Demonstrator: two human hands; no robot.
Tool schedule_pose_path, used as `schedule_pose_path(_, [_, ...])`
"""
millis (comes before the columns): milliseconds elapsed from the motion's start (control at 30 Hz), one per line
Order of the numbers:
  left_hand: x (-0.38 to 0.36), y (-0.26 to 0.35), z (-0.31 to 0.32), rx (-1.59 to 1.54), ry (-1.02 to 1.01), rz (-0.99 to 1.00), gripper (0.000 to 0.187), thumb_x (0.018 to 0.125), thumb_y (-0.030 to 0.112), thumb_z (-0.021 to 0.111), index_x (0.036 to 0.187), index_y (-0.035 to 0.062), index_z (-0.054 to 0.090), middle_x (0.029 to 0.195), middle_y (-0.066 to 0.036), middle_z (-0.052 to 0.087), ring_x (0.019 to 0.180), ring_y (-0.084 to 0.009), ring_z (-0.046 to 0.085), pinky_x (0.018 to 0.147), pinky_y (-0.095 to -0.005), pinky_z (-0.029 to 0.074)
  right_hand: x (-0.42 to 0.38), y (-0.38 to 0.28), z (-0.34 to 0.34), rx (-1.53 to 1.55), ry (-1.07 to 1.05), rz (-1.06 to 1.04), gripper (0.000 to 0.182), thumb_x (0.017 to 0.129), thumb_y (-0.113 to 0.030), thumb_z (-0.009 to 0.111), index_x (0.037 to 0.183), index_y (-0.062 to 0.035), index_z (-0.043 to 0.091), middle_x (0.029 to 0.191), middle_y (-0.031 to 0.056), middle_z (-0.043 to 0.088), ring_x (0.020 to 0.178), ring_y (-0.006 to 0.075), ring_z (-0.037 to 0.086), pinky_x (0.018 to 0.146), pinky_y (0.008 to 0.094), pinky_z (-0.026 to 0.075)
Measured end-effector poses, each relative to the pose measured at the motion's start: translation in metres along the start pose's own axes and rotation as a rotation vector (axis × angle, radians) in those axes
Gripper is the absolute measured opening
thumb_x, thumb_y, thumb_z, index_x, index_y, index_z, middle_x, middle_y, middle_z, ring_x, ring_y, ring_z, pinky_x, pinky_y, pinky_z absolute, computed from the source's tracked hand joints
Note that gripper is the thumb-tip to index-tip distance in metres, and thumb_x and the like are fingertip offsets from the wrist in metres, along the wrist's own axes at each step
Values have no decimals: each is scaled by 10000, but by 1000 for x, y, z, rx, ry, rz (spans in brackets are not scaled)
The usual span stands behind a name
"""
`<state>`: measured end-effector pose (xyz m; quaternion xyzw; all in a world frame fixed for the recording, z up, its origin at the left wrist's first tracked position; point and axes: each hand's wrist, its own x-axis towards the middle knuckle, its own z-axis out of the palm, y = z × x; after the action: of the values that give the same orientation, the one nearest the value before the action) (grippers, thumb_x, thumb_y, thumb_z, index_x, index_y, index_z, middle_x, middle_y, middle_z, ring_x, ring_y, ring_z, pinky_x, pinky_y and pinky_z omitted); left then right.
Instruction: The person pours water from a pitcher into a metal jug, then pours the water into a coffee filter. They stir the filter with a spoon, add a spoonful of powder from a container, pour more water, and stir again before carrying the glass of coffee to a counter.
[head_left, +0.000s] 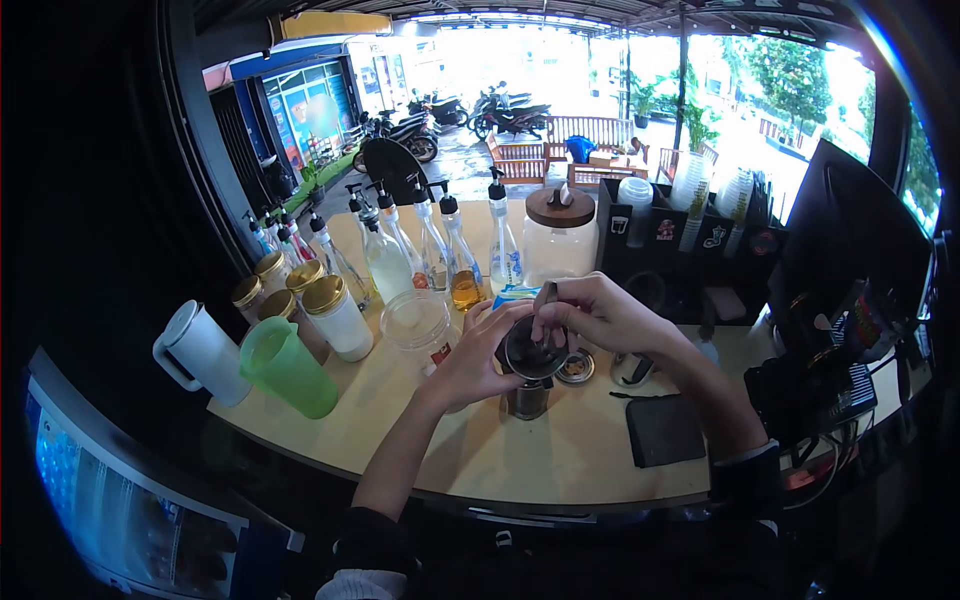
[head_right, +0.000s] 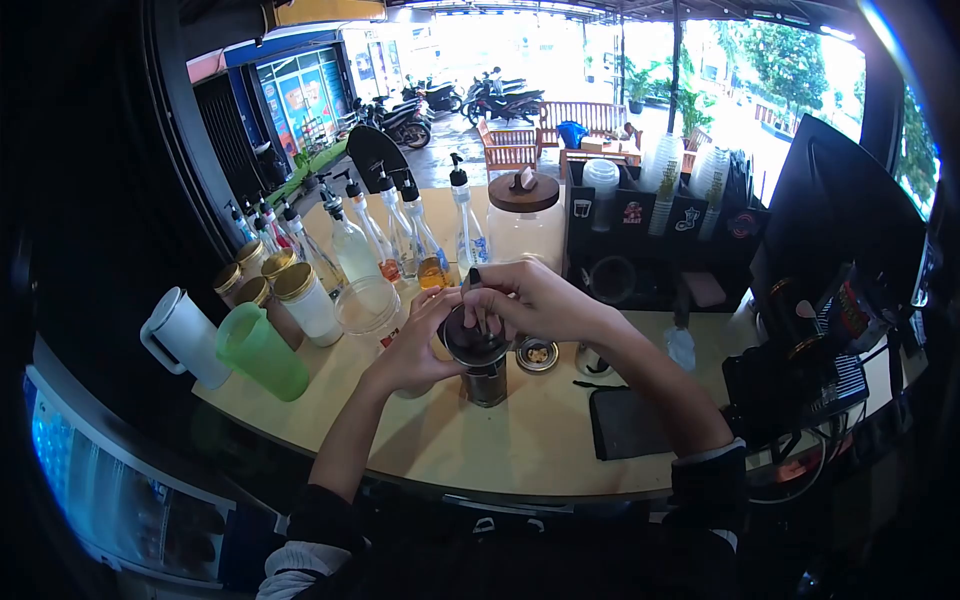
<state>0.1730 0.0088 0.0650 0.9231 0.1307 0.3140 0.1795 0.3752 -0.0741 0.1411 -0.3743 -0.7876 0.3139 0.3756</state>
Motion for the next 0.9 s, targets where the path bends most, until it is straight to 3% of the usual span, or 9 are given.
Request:
schedule_pose_path(267, [-1, 9, -1, 105, 126, -44, 820, 633, 313, 801, 1326, 140, 398, 1283, -72, 498, 1239, -235, 463, 1082, -512, 197, -14, -10, -1, 78, 187, -55, 170, 983, -91, 413, 953, 25, 533, 807, 60, 642, 648, 71, 576, 565, 233, 512])
schedule_pose_path(333, [-1, 7, 2, 168, 191, -63, 796, 629, 317, 799, 1305, 134, 420, 1261, -68, 506, 1223, -232, 471, 1064, -496, 217, -19, -10, 0, 91, 388, -169, 139, 982, -71, 401, 960, 21, 503, 810, 67, 643, 643, 73, 580, 574, 232, 512])
schedule_pose_path(367, [-1, 9, 3, 168, 192, -64, 796, 629, 317, 799, 1305, 134, 420, 1261, -68, 506, 1223, -232, 471, 1064, -496, 217, -20, -8, 0, 91, 386, -169, 139, 982, -71, 401, 960, 21, 503, 810, 67, 643, 643, 73, 580, 574, 232, 512])
schedule_pose_path(433, [-1, 14, 5, 243, 242, -70, 787, 599, 331, 808, 1273, 117, 462, 1205, -74, 540, 1166, -239, 502, 1036, -450, 252, -23, 0, 1, -82, 463, -184, 118, 978, -60, 405, 952, 19, 489, 813, 74, 640, 643, 77, 595, 584, 234, 513])
schedule_pose_path(633, [1, 21, 14, 249, 333, -80, 785, 574, 310, 813, 1247, 103, 465, 1190, -69, 546, 1139, -225, 515, 989, -431, 277, -36, 22, 25, -55, 456, -125, 111, 976, -61, 407, 960, 18, 484, 836, 90, 635, 683, 103, 638, 612, 244, 521])
schedule_pose_path(733, [1, 22, 15, 200, 392, -90, 766, 569, 278, 817, 1228, 106, 465, 1171, -62, 554, 1119, -228, 525, 977, -417, 283, -39, 30, 25, -24, 576, -178, 152, 989, -93, 383, 961, 20, 482, 832, 96, 619, 702, 104, 637, 619, 247, 525])
schedule_pose_path(900, [0, 17, 20, 176, 380, -110, 752, 575, 254, 825, 1218, 106, 463, 1138, -62, 569, 1088, -231, 542, 960, -398, 297, -44, 31, 39, -31, 482, -133, 171, 998, -114, 376, 978, 19, 482, 789, 89, 604, 732, 119, 637, 650, 248, 533])
